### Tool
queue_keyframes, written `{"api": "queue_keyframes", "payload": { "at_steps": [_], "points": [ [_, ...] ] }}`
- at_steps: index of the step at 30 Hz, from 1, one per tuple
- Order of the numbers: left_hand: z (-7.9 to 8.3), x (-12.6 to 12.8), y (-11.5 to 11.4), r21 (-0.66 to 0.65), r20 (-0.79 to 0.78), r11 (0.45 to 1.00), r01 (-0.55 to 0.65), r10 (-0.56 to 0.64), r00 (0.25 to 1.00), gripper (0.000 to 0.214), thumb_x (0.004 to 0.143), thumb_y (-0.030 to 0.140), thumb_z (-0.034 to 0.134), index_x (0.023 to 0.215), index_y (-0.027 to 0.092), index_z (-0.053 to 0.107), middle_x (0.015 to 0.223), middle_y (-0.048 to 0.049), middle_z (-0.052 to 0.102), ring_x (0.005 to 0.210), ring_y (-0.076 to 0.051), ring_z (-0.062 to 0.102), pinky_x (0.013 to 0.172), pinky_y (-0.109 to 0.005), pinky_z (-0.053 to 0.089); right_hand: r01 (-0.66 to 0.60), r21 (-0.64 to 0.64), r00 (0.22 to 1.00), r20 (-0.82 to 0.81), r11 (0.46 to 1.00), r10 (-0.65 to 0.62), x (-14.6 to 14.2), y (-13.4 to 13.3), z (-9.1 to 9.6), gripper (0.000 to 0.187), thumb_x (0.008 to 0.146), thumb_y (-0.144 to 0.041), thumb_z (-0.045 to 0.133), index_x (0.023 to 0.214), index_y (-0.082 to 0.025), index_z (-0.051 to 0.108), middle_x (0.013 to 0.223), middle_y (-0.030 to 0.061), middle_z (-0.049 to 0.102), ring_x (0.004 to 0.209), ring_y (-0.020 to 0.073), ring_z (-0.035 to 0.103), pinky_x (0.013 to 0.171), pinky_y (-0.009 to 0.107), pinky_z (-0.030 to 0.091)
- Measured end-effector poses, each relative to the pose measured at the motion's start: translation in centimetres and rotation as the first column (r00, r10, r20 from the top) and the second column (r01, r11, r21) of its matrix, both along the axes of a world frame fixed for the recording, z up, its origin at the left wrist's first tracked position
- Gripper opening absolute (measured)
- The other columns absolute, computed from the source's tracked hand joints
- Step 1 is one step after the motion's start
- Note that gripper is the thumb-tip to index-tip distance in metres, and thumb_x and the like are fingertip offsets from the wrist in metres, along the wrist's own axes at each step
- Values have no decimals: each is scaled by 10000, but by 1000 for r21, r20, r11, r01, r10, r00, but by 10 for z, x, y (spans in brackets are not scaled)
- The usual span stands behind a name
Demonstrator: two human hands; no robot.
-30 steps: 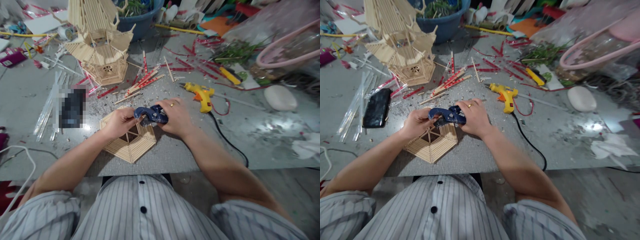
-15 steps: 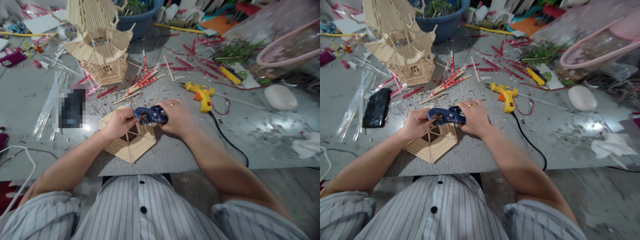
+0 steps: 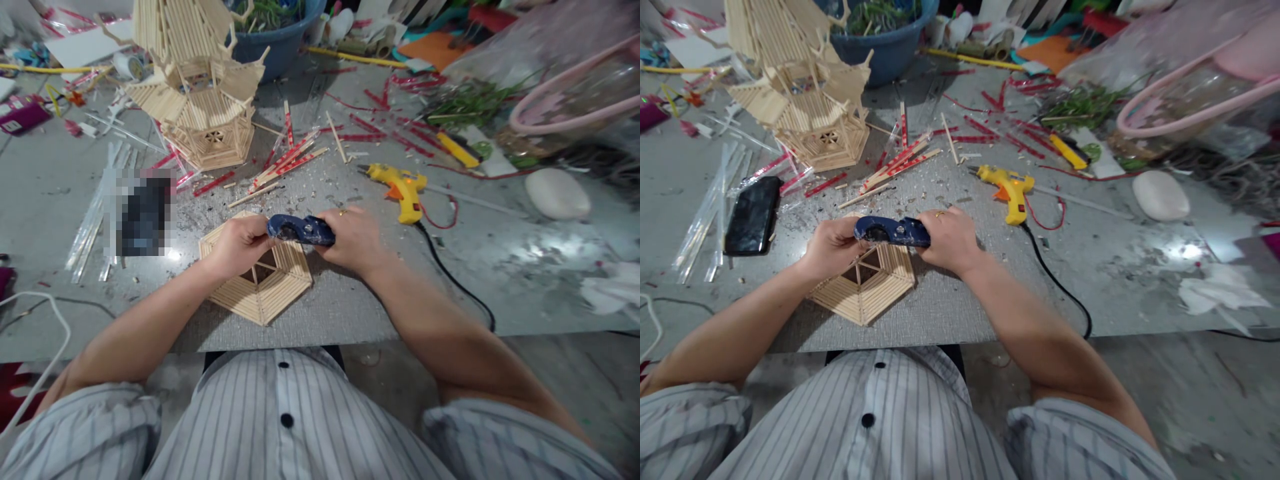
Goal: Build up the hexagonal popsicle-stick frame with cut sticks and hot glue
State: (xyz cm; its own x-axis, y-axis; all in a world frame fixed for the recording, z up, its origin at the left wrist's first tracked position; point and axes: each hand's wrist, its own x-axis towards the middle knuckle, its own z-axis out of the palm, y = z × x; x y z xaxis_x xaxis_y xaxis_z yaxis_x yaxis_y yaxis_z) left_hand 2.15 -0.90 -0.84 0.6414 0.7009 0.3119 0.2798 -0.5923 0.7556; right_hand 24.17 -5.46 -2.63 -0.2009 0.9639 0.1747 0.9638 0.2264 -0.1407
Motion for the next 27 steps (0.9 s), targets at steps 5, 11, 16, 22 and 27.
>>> {"api": "queue_keyframes", "payload": {
  "at_steps": [5, 11, 16, 22, 27],
  "points": [
    [15, 1, 1, -202, -194, 978, -59, 19, 981, 137, 773, 233, 602, 769, 141, 703, 638, -2, 661, 565, -87, 554, 542, -199, 419, 29, 106, 997, -71, 994, -22, 6, 3, 1, 445, 671, -272, 582, 1106, -177, 578, 1034, 131, 674, 959, 317, 610, 844, 462, 403],
    [26, 3, 0, -282, -537, 957, -70, -97, 838, 168, 764, 242, 612, 716, 155, 747, 578, 9, 676, 509, -78, 539, 494, -195, 347, 58, 118, 991, -124, 991, -43, 16, 7, -7, 523, 697, -324, 617, 1204, -231, 527, 1097, 130, 654, 1034, 358, 577, 865, 519, 378],
    [26, 4, -5, -254, -615, 967, -32, -136, 776, 160, 729, 267, 658, 606, 187, 721, 495, 47, 629, 453, -64, 487, 470, -196, 305, 34, 99, 993, -114, 994, -22, 11, 5, -7, 503, 725, -373, 612, 1201, -234, 527, 1097, 129, 656, 1050, 355, 571, 888, 514, 363],
    [26, 8, -8, -247, -686, 969, -33, -151, 712, 185, 715, 209, 643, 536, 186, 682, 451, 42, 593, 442, -84, 487, 466, -223, 293, 37, 58, 994, -101, 998, -31, 12, 5, -4, 466, 751, -383, 590, 1182, -215, 542, 1112, 137, 652, 1054, 349, 573, 888, 509, 367],
    [23, 7, -8, -250, -649, 968, 26, -188, 737, 203, 718, 192, 624, 522, 193, 674, 452, 50, 608, 438, -77, 490, 476, -218, 304, 32, 58, 995, -100, 998, -26, 13, 5, -5, 475, 764, -420, 589, 1189, -213, 541, 1096, 139, 654, 1045, 355, 575, 882, 519, 368]
  ]
}}
